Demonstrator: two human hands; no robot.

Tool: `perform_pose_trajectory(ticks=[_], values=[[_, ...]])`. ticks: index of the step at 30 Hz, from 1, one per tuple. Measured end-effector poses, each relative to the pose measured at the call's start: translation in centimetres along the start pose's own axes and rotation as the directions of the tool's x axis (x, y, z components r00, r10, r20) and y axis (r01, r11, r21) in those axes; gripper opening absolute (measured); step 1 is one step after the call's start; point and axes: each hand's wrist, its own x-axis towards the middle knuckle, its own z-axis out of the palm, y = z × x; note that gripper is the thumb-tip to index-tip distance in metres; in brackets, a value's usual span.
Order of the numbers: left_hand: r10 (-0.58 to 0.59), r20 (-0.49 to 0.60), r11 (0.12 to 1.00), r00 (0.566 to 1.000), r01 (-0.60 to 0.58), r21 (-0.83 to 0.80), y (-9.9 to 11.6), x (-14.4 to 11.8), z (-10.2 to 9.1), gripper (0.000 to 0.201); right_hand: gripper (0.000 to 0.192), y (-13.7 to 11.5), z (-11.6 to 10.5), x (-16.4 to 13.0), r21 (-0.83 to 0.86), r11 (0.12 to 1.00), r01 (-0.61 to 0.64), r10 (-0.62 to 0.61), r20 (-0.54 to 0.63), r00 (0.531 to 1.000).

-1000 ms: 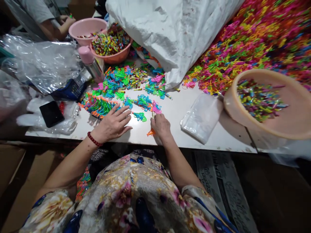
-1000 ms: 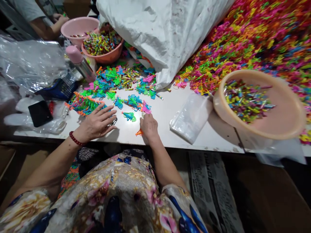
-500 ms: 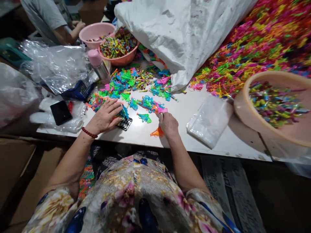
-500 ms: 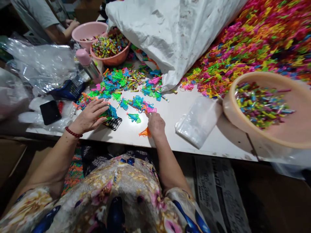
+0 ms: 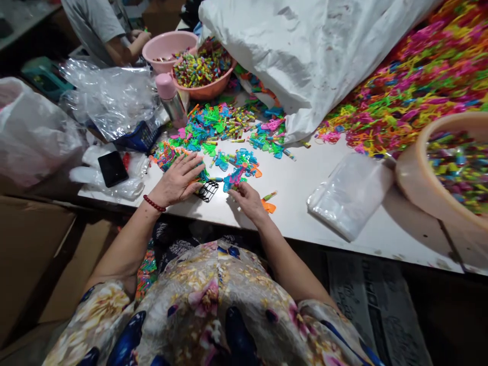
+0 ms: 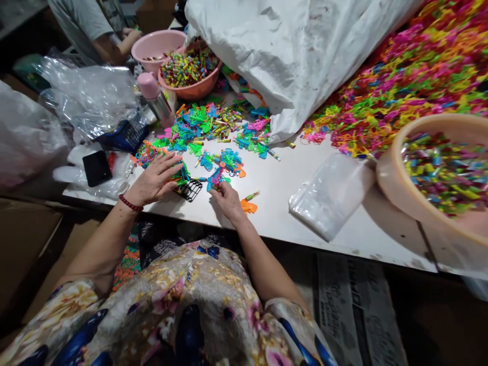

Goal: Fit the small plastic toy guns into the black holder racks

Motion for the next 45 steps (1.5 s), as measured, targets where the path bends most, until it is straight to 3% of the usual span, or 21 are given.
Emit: perform_pose_trajectory(ticks=[6, 12, 16, 20, 22, 25, 28, 31, 36, 39, 42, 45], values=[[-0.045, -0.017, 0.999, 0.999, 0.045, 0.004, 0.4, -0.6, -0.2, 0.047, 0.029, -0.6, 0.4, -0.3, -0.104, 0.995, 0.015, -0.014, 0.012, 1.0], [-0.046, -0.172, 0.999, 0.984, 0.047, 0.001, 3.0, -1.7, 0.4, 0.03, 0.031, 0.6, -1.1, 0.3, -0.068, 0.998, -0.014, 0.009, -0.07, 0.997], [0.028, -0.181, 0.994, 0.983, -0.046, -0.097, 6.5, -2.8, 2.9, 0.022, 0.036, 1.3, -4.2, 1.5, -0.225, 0.973, -0.05, -0.002, -0.227, 0.974], [0.042, -0.182, 0.997, 0.982, -0.052, -0.053, 9.3, -4.2, 6.0, 0.014, 0.043, 1.2, -5.8, 1.6, -0.54, 0.841, -0.036, -0.149, -0.296, 0.944], [0.015, -0.232, 0.999, 0.973, -0.025, -0.042, 10.1, -5.0, 7.0, 0.012, 0.048, 1.3, -5.2, 1.3, -0.6, 0.8, 0.02, -0.217, -0.259, 0.941], [-0.11, -0.319, 0.994, 0.941, 0.096, -0.06, 10.5, -5.8, 7.9, 0.011, 0.045, 1.3, -2.4, 0.6, -0.557, 0.806, 0.2, -0.302, -0.096, 0.948], [-0.336, -0.388, 0.942, 0.858, 0.316, -0.116, 10.1, -6.1, 8.3, 0.019, 0.042, 0.9, 1.2, 0.4, -0.44, 0.834, 0.335, -0.325, 0.099, 0.94], [-0.41, -0.432, 0.909, 0.803, 0.397, -0.126, 9.4, -5.9, 8.3, 0.025, 0.042, -0.2, 4.2, 1.0, -0.467, 0.783, 0.411, -0.356, 0.205, 0.912], [-0.254, -0.511, 0.962, 0.821, 0.27, -0.044, 9.7, -5.4, 8.4, 0.012, 0.042, -2.1, 6.1, 3.1, -0.727, 0.549, 0.413, -0.373, 0.229, 0.899], [-0.15, -0.533, 0.987, 0.833, 0.154, -0.038, 10.4, -5.3, 9.7, 0.019, 0.033, -1.7, 5.8, 3.8, -0.796, 0.453, 0.402, -0.391, 0.228, 0.892], [-0.144, -0.479, 0.99, 0.866, 0.125, -0.072, 10.2, -5.4, 11.9, 0.021, 0.029, -0.3, 4.9, 4.0, -0.826, 0.415, 0.383, -0.423, 0.197, 0.884], [-0.245, -0.284, 0.967, 0.927, 0.253, -0.009, 9.6, -5.7, 14.0, 0.037, 0.023, 1.4, 3.2, 3.7, -0.85, 0.393, 0.352, -0.426, 0.171, 0.888]])
